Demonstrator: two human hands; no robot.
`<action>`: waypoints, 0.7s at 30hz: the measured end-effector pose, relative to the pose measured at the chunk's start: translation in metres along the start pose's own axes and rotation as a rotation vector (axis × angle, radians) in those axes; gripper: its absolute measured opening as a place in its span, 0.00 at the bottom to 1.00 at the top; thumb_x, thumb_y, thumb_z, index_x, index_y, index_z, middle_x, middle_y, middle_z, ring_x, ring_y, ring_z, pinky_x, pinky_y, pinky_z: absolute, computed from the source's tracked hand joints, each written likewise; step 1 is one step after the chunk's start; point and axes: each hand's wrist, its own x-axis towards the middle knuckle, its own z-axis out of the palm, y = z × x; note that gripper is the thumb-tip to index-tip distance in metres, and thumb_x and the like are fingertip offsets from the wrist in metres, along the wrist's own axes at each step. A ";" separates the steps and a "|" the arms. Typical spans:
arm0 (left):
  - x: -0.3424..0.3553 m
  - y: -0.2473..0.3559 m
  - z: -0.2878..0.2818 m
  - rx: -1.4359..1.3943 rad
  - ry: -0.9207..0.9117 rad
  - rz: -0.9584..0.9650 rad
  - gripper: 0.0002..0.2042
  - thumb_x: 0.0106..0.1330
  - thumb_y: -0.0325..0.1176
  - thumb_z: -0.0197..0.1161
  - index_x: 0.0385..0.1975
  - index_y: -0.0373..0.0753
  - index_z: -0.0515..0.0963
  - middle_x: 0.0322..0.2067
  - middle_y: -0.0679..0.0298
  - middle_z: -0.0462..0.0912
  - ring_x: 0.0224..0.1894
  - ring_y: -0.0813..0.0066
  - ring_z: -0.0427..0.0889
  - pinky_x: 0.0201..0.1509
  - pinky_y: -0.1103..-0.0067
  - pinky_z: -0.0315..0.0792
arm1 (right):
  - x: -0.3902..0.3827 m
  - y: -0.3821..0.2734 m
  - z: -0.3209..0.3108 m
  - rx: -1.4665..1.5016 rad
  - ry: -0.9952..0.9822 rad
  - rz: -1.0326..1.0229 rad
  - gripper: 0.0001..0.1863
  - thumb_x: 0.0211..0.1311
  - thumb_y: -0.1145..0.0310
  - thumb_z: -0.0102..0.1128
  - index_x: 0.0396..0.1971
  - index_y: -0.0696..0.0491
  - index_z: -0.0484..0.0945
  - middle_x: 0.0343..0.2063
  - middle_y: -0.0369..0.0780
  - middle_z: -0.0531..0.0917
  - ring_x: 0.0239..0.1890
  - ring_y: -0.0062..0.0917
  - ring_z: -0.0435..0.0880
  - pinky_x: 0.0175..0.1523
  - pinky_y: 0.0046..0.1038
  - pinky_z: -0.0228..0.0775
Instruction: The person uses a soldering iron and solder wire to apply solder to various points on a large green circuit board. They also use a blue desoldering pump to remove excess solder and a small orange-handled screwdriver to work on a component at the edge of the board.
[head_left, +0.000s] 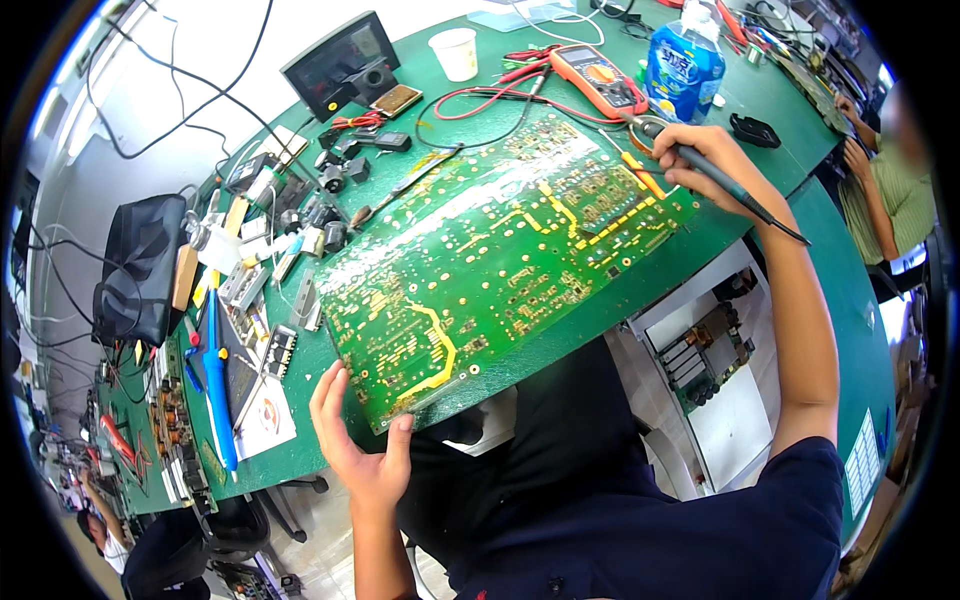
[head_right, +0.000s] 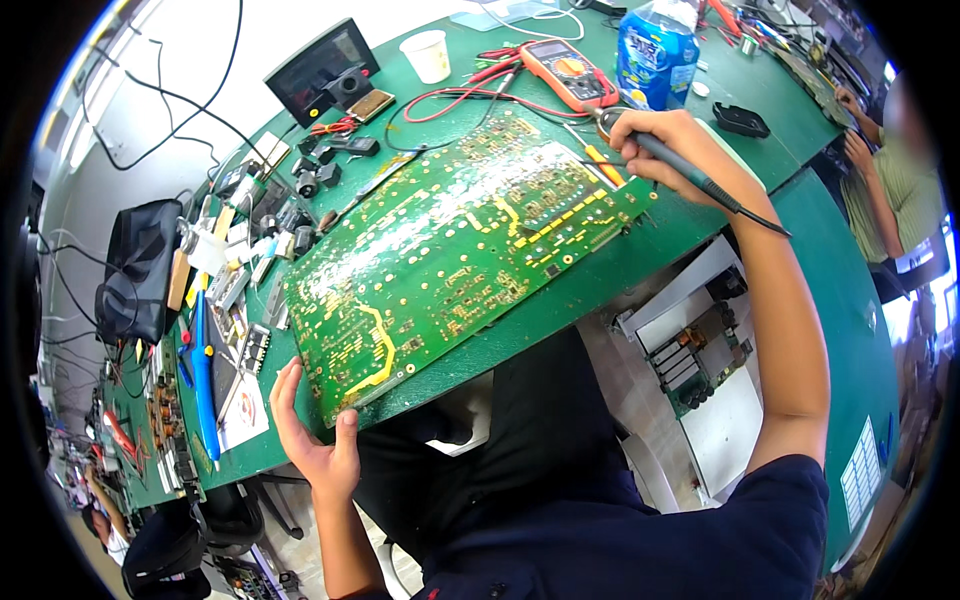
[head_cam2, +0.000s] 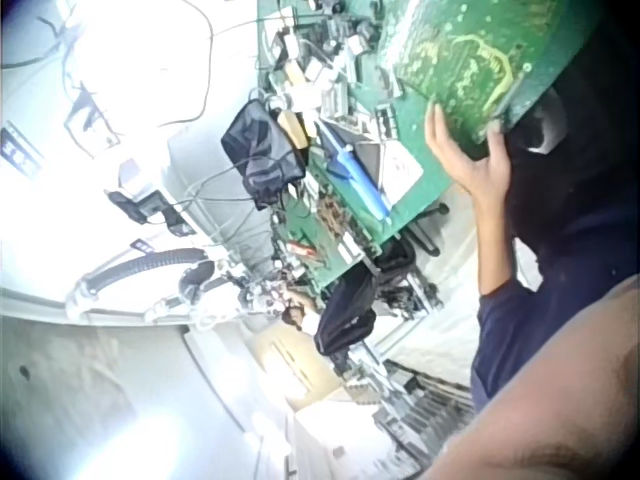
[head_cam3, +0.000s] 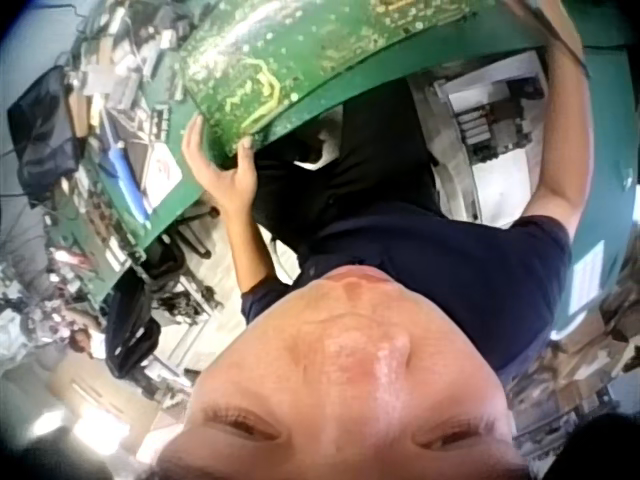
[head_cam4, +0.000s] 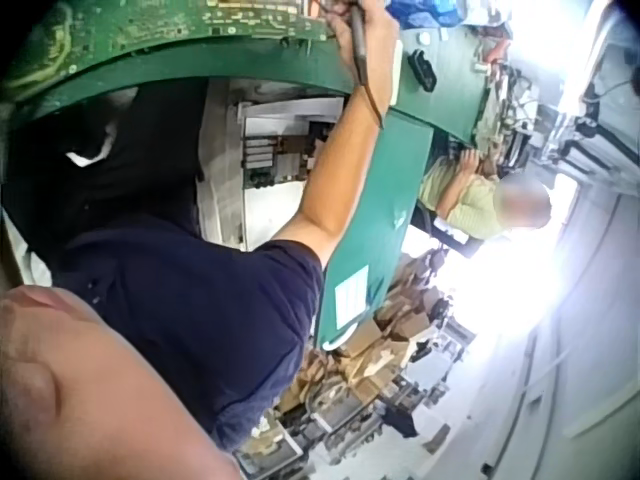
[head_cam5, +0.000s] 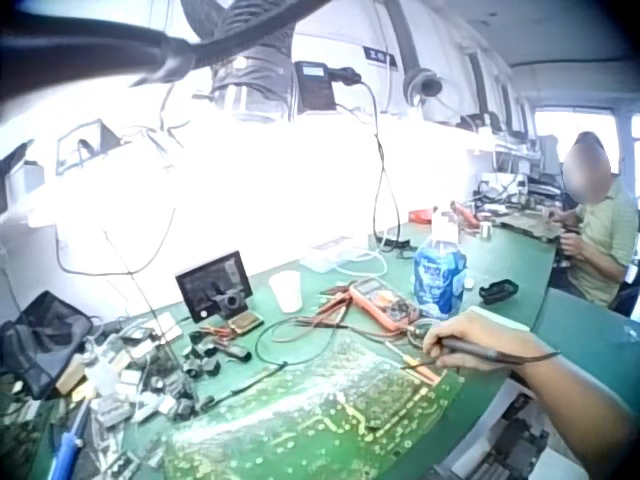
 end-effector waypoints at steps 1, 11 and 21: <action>-0.001 -0.001 0.000 -0.004 0.002 -0.003 0.32 0.57 0.42 0.67 0.58 0.30 0.66 0.57 0.51 0.69 0.62 0.56 0.64 0.68 0.65 0.53 | 0.005 -0.001 0.000 0.003 0.027 -0.019 0.10 0.50 0.80 0.59 0.34 0.56 0.73 0.24 0.35 0.75 0.28 0.19 0.74 0.36 0.21 0.68; 0.000 -0.001 0.003 -0.011 0.039 -0.002 0.33 0.55 0.43 0.67 0.56 0.29 0.66 0.55 0.49 0.70 0.59 0.55 0.68 0.64 0.65 0.58 | 0.058 -0.003 0.013 -0.330 0.350 -0.291 0.11 0.51 0.82 0.57 0.36 0.57 0.75 0.27 0.36 0.77 0.31 0.19 0.76 0.39 0.22 0.70; -0.002 -0.003 0.006 0.008 0.083 -0.003 0.32 0.50 0.38 0.70 0.55 0.30 0.68 0.54 0.47 0.71 0.57 0.53 0.70 0.62 0.66 0.61 | 0.065 0.029 0.018 -0.205 0.511 -0.291 0.13 0.54 0.81 0.58 0.41 0.54 0.78 0.28 0.41 0.80 0.30 0.29 0.80 0.39 0.24 0.72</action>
